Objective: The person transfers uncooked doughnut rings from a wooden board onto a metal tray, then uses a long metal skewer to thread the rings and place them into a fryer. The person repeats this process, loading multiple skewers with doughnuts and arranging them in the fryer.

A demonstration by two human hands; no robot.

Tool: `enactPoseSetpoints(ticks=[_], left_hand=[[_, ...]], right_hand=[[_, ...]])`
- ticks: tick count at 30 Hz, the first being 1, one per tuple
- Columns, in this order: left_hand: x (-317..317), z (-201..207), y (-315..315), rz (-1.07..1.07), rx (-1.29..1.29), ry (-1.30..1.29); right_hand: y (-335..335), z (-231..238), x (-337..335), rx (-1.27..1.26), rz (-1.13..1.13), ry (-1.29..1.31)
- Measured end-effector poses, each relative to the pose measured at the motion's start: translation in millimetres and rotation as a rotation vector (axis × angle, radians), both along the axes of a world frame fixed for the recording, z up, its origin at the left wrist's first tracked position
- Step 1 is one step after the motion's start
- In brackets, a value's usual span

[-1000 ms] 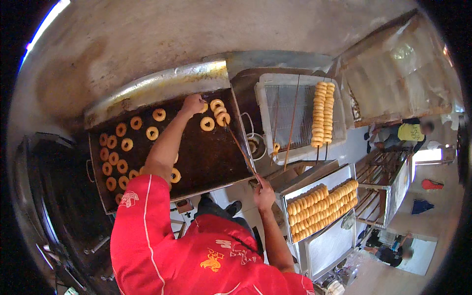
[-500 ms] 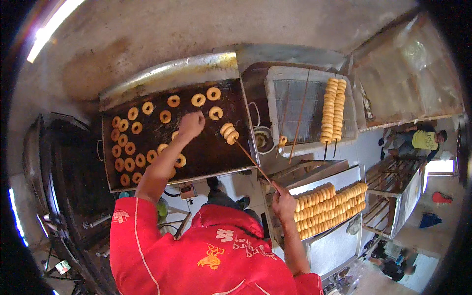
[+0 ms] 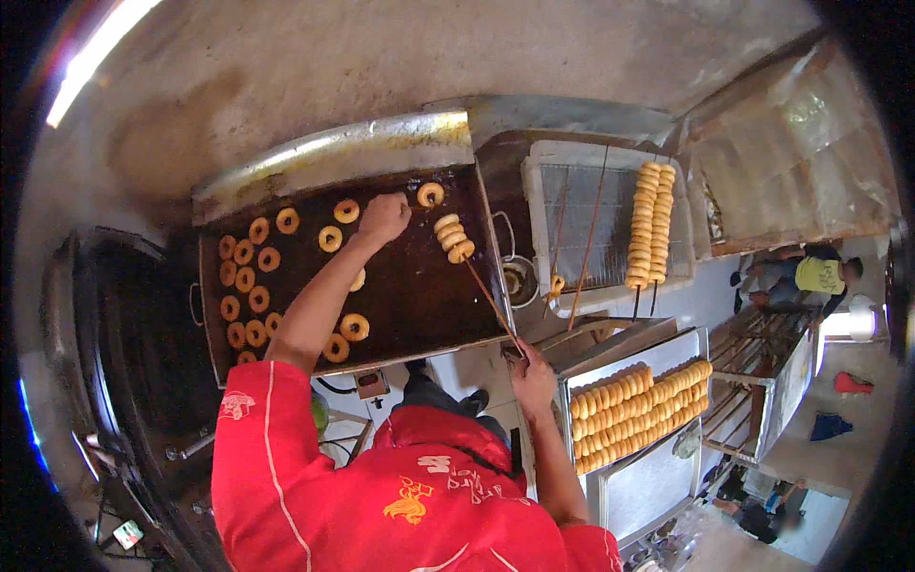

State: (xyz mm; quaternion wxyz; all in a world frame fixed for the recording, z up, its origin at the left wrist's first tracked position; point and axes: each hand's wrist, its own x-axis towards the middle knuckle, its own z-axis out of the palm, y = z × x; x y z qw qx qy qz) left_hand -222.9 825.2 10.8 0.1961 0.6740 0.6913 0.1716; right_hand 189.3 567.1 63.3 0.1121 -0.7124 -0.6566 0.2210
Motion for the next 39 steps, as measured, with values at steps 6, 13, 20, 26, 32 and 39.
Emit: enactPoseSetpoints(ticks=[6,13,20,26,32,39], left_hand=[[-61,-35,44,0.133,0.096,-0.047],[-59,-4,-44,-0.001,0.083,-0.139],[-93,-20,-51,0.202,0.112,0.054],[-132,-17,-61,0.085,-0.006,-0.137],[-120,29,-107,0.074,-0.07,-0.171],[-189,-2,-74,0.38,0.052,0.221]], right_hand=[[38,-30,-14,0.104,0.039,0.041],[31,-48,3,0.145,0.131,0.162],[18,-1,-13,0.135,0.248,-0.058],[37,-35,-29,0.086,0.245,0.049],[52,-44,-45,0.08,0.243,0.195],[76,-17,-74,0.172,0.357,-0.055]])
